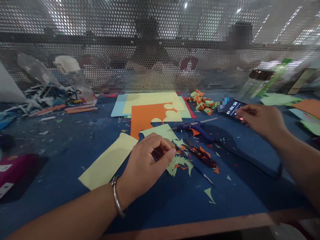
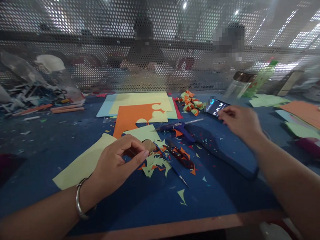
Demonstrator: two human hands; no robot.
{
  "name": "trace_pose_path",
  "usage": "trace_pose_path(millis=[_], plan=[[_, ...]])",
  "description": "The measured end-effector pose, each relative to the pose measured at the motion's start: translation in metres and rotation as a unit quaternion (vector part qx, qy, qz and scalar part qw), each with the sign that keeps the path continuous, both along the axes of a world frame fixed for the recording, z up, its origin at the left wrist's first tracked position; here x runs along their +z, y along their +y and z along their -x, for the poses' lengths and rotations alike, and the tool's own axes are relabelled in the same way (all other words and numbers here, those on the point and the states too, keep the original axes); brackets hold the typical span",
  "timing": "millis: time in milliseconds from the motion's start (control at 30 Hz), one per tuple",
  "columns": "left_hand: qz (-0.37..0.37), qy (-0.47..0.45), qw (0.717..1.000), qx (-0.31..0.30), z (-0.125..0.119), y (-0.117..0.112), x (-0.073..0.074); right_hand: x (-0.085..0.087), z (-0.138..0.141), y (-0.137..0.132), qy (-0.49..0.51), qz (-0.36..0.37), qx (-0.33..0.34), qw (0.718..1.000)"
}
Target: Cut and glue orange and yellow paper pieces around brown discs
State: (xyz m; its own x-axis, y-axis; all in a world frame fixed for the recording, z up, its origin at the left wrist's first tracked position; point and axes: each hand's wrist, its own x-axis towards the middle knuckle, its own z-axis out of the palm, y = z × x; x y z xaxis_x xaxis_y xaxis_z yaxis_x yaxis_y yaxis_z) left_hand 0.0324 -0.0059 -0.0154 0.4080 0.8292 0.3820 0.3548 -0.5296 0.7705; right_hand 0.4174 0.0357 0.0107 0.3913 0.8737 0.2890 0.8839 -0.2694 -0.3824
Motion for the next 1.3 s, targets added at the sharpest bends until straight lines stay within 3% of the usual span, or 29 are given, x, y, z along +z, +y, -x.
trace_pose_path(millis=[133,333,533,800,1067,1300], plan=[[0.000,-0.006,1.000,-0.004,0.000,0.000,-0.001,0.005,-0.037,-0.028,-0.056,-0.036,-0.102,0.993],[-0.010,0.005,1.000,-0.001,-0.001,0.000,0.000,-0.004,-0.069,-0.029,-0.137,0.017,-0.060,0.989],[0.003,0.010,1.000,-0.003,0.000,0.001,0.001,-0.020,-0.075,-0.012,-0.168,0.052,-0.018,0.984],[-0.006,0.016,1.000,-0.014,0.000,0.004,-0.001,-0.025,-0.078,-0.003,-0.149,0.075,-0.016,0.986],[0.008,0.022,0.999,-0.023,0.000,0.003,-0.001,-0.023,-0.071,-0.034,-0.099,0.097,-0.036,0.990],[0.017,0.018,0.999,-0.027,-0.001,0.003,-0.002,-0.030,-0.090,-0.065,-0.100,0.080,-0.057,0.990]])
